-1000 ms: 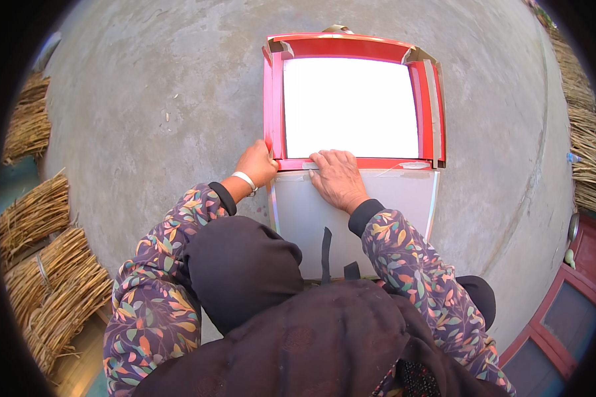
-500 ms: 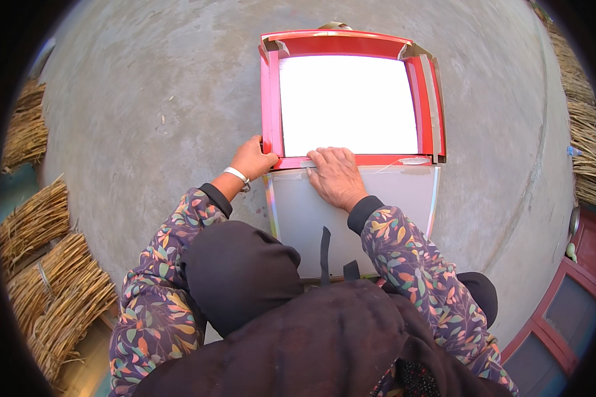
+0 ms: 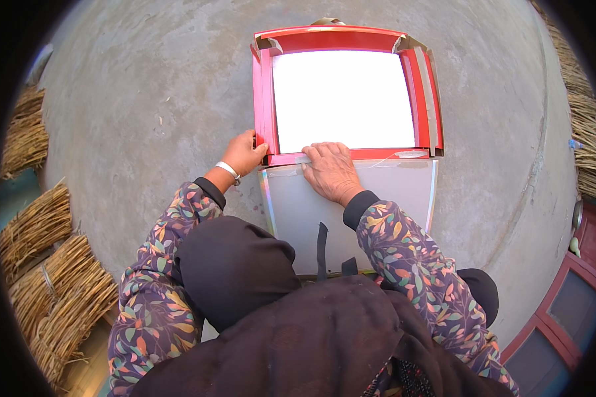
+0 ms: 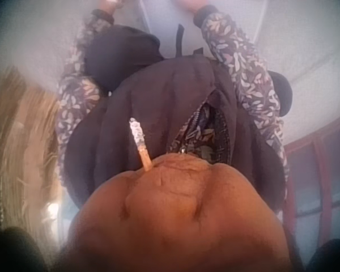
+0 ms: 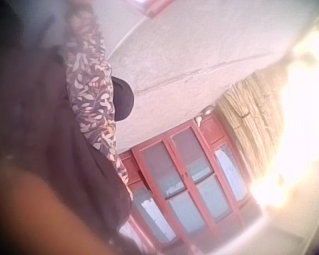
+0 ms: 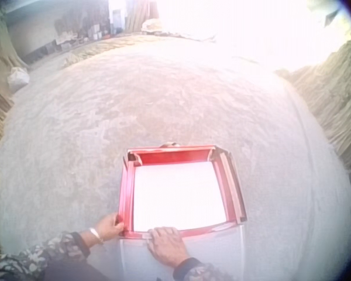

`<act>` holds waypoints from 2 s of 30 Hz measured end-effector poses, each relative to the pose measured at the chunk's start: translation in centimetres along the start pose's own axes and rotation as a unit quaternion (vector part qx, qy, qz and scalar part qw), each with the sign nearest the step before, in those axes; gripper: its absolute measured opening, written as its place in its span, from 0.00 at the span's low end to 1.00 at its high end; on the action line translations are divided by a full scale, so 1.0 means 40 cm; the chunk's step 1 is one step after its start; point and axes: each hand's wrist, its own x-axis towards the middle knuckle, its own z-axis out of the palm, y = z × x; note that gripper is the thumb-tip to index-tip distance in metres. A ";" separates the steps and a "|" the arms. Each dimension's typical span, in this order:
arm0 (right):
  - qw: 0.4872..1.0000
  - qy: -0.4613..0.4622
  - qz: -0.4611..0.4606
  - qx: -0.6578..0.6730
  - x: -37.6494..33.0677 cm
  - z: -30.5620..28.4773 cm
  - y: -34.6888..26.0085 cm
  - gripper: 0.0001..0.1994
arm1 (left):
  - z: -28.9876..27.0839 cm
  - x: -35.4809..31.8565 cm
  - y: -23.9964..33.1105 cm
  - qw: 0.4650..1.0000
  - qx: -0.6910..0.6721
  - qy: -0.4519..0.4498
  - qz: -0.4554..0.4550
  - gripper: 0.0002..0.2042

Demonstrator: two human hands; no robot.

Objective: The person assembles a red cardboard box by folding and tucking its flaps into place. They manipulate the box's sides and top flaps to form a rectangular container.

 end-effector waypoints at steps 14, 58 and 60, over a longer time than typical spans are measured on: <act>1.000 0.000 0.015 -0.011 0.009 -0.007 -0.019 0.18 | -0.024 0.001 0.170 0.976 0.196 0.008 -0.090 0.09; 0.998 -0.052 0.012 -0.030 0.005 -0.024 -0.049 0.17 | -0.009 0.017 0.056 0.993 0.003 0.112 -0.036 0.21; 0.999 -0.040 0.012 -0.027 0.004 -0.025 -0.050 0.17 | -0.013 0.033 0.080 0.992 -0.017 0.117 -0.045 0.28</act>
